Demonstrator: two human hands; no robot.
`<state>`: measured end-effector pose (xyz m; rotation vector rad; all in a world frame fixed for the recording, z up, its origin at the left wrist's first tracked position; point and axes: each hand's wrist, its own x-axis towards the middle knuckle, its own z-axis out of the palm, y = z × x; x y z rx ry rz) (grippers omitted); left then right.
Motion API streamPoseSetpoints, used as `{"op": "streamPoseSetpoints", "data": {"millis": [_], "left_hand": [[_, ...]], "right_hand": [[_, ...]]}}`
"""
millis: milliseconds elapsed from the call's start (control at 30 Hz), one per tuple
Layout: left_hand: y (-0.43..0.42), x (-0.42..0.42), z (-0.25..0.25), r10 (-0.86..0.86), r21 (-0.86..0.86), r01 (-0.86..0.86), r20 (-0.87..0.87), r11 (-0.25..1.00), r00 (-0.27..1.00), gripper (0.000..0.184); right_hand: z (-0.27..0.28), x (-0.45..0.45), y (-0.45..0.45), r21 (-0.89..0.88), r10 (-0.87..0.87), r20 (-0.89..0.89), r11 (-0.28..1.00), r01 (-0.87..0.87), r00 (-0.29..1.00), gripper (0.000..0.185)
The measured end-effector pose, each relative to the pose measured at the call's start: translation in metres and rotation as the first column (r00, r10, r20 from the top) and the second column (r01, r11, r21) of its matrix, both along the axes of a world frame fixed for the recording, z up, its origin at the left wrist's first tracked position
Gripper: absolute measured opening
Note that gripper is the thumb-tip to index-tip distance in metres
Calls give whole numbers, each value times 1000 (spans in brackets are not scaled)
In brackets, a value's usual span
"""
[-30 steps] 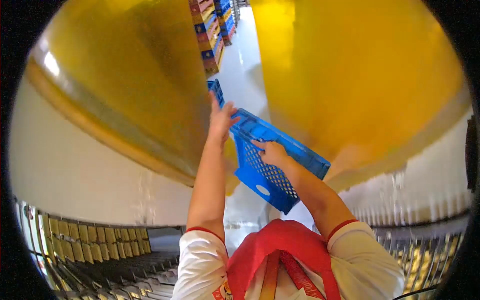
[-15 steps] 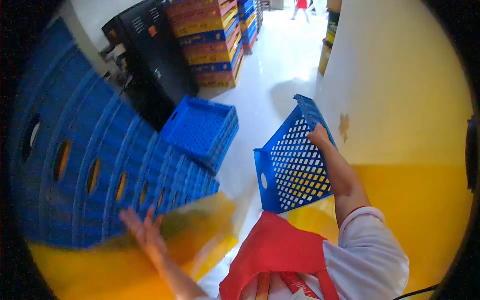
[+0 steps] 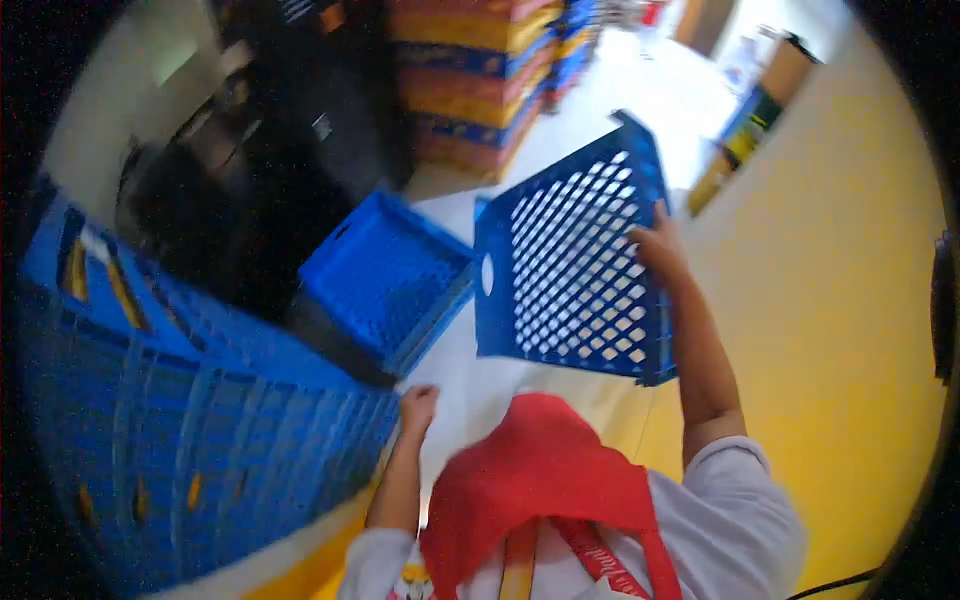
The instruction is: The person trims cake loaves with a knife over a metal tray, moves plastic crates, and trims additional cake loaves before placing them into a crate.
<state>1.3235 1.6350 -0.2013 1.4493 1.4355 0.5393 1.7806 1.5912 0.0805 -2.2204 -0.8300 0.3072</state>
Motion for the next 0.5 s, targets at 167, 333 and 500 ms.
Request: {"op": "streamPoseSetpoints", "data": {"millis": [167,333,500], "left_hand": [[42,112,46,526,-843,-259,34,472,850,91],[-128,173,-93,853,-891,337,413,306,318,109],[-153,225,-67,914,-907,115,405,405,-19,69]], "right_hand": [[37,66,157,259,311,-427,942,-215,849,40],[0,94,45,304,457,-584,889,-341,671,21],[-43,108,86,223,444,-743,870,-439,501,28]]}}
